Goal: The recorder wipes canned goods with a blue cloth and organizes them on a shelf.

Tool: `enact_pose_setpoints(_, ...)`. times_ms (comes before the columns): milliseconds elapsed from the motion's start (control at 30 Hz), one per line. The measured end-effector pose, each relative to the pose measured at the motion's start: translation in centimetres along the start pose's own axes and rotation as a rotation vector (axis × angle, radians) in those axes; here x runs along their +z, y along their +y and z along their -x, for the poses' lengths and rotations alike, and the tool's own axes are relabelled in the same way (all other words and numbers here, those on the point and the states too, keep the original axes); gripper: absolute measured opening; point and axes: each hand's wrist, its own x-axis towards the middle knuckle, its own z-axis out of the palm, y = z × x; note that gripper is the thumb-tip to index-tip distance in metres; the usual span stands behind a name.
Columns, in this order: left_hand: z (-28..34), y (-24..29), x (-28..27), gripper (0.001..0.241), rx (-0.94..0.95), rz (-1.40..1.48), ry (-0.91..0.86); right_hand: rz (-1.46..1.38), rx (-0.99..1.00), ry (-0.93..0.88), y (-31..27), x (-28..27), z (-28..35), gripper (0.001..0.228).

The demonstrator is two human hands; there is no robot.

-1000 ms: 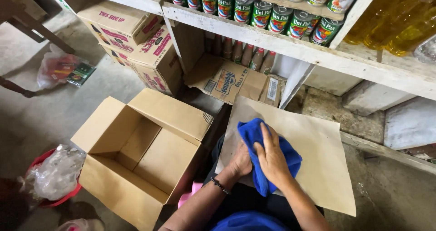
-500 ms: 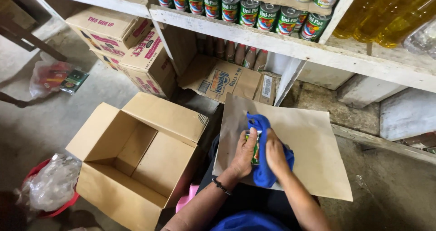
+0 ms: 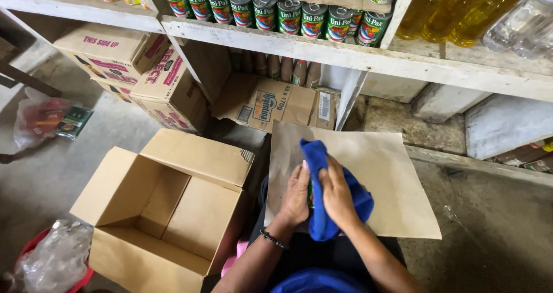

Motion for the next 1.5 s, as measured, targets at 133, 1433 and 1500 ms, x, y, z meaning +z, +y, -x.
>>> enact_pose_setpoints(133,0.4,0.9,0.6,0.041,-0.047,0.03,0.101,-0.324,0.078,0.026,2.1,0.6,-1.6,0.042)
enact_pose_setpoints(1433,-1.1,-0.9,-3.0,0.083,0.023,-0.312,-0.089,0.33,-0.513,0.065,-3.4,0.0,6.4,0.043)
enact_pose_setpoints(1500,-1.2,-0.8,-2.5,0.073,0.001,-0.273,-0.071,0.317,-0.453,0.068,-0.8,1.2,5.2,0.046)
